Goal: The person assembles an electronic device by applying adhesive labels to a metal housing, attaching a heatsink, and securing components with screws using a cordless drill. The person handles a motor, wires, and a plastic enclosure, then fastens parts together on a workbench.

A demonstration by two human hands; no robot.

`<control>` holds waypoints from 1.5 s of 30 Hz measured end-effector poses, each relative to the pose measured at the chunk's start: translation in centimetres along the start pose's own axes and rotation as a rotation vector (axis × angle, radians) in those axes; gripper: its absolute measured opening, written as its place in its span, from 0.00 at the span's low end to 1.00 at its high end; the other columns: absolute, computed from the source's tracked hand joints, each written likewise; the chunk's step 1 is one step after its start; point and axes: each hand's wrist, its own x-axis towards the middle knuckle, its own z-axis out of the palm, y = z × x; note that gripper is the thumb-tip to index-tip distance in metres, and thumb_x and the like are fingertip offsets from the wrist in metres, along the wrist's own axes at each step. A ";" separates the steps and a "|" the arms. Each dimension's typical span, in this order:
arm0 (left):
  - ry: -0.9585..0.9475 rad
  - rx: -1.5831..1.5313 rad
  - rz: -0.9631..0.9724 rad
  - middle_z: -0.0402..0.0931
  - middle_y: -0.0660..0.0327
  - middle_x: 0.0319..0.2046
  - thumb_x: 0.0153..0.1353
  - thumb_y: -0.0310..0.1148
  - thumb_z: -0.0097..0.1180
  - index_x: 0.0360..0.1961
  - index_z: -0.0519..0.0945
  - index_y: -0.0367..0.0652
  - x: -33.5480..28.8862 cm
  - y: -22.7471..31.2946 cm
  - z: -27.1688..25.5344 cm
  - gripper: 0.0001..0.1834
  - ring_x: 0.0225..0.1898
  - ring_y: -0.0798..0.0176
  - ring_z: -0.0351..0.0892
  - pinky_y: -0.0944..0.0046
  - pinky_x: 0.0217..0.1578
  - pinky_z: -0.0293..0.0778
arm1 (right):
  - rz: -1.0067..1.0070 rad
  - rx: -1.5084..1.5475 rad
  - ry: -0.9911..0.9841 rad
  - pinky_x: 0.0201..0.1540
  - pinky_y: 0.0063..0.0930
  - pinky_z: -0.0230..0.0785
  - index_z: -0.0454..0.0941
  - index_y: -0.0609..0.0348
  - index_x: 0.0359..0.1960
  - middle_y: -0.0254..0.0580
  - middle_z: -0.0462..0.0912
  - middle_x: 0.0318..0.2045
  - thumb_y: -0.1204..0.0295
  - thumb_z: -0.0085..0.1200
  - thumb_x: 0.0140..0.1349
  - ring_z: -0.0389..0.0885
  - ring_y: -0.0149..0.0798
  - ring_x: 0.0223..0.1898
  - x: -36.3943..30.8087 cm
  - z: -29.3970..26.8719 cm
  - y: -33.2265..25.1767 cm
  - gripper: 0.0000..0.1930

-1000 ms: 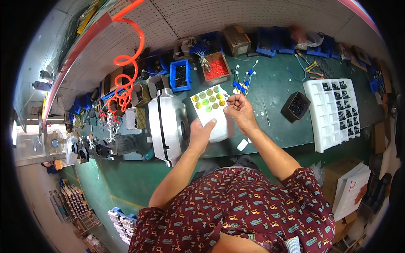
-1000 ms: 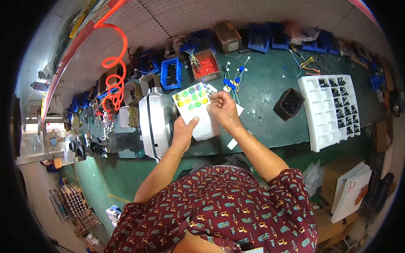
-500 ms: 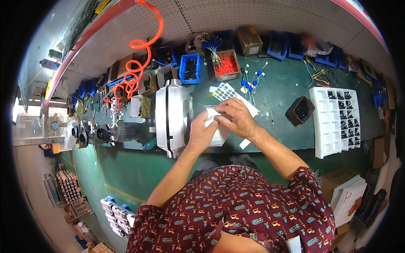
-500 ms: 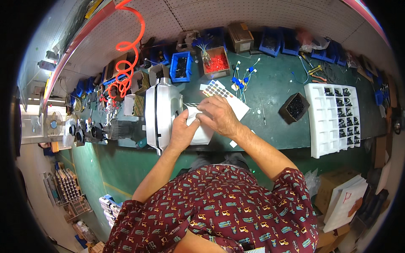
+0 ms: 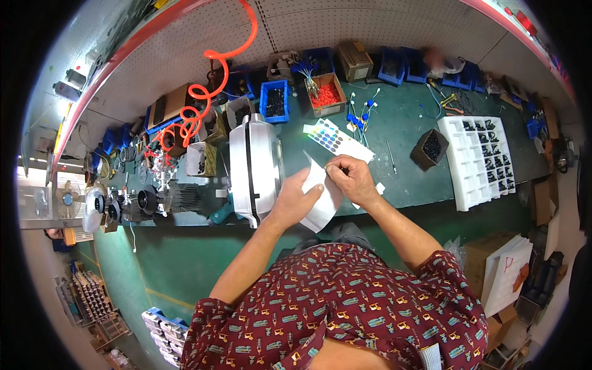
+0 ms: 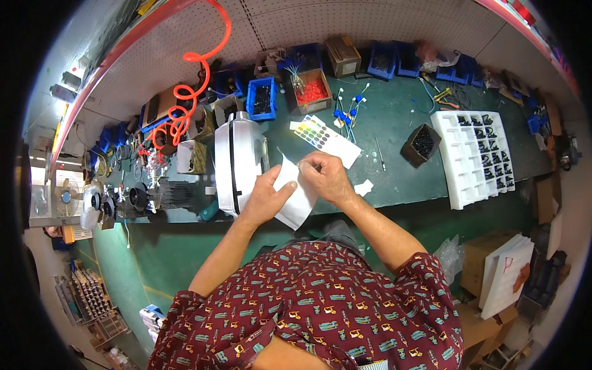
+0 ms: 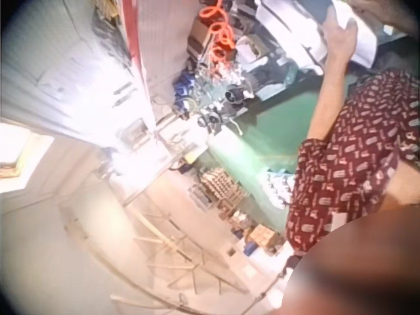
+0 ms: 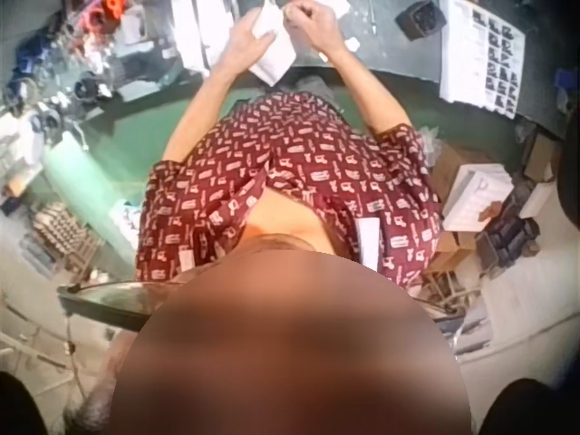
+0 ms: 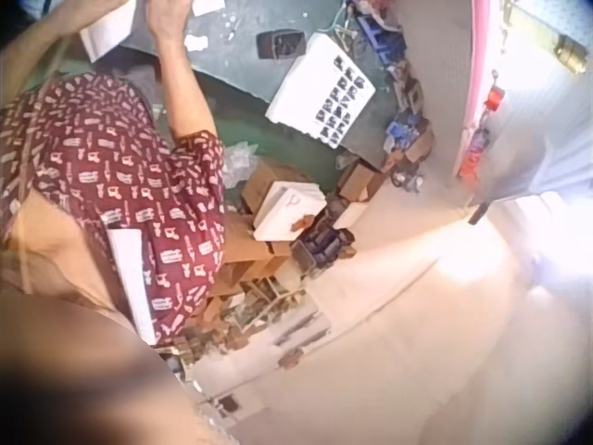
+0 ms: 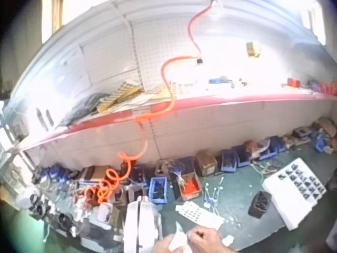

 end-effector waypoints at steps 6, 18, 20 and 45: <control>0.079 0.019 0.117 0.71 0.49 0.66 0.57 0.24 0.55 0.75 0.60 0.39 -2.6 -2.0 -0.1 0.42 0.63 0.56 0.76 0.59 0.64 0.69 | 0.178 0.055 0.321 0.26 0.21 0.72 0.84 0.67 0.31 0.35 0.84 0.24 0.72 0.62 0.63 0.78 0.25 0.22 -0.6 2.2 0.0 0.09; -0.098 -0.729 -0.128 0.71 0.55 0.62 0.52 0.17 0.53 0.75 0.60 0.43 -5.2 -5.7 -3.9 0.44 0.56 0.61 0.77 0.65 0.57 0.74 | 0.261 0.147 0.155 0.37 0.22 0.81 0.81 0.69 0.47 0.44 0.85 0.42 0.79 0.59 0.65 0.84 0.30 0.39 -2.2 8.8 -1.0 0.11; -0.085 -0.754 -0.141 0.72 0.55 0.60 0.52 0.16 0.52 0.75 0.59 0.45 -5.9 -5.8 -4.5 0.45 0.55 0.62 0.78 0.64 0.56 0.76 | 0.270 0.144 0.119 0.36 0.23 0.82 0.77 0.71 0.51 0.43 0.85 0.40 0.78 0.60 0.65 0.84 0.30 0.39 -1.3 9.6 -1.5 0.14; 0.072 0.006 -0.162 0.77 0.39 0.59 0.53 0.26 0.55 0.70 0.65 0.29 -12.5 -12.2 -7.7 0.39 0.59 0.48 0.79 0.59 0.59 0.73 | 0.416 0.044 0.117 0.31 0.26 0.74 0.76 0.72 0.46 0.47 0.86 0.33 0.78 0.71 0.50 0.83 0.33 0.31 2.0 18.8 5.3 0.22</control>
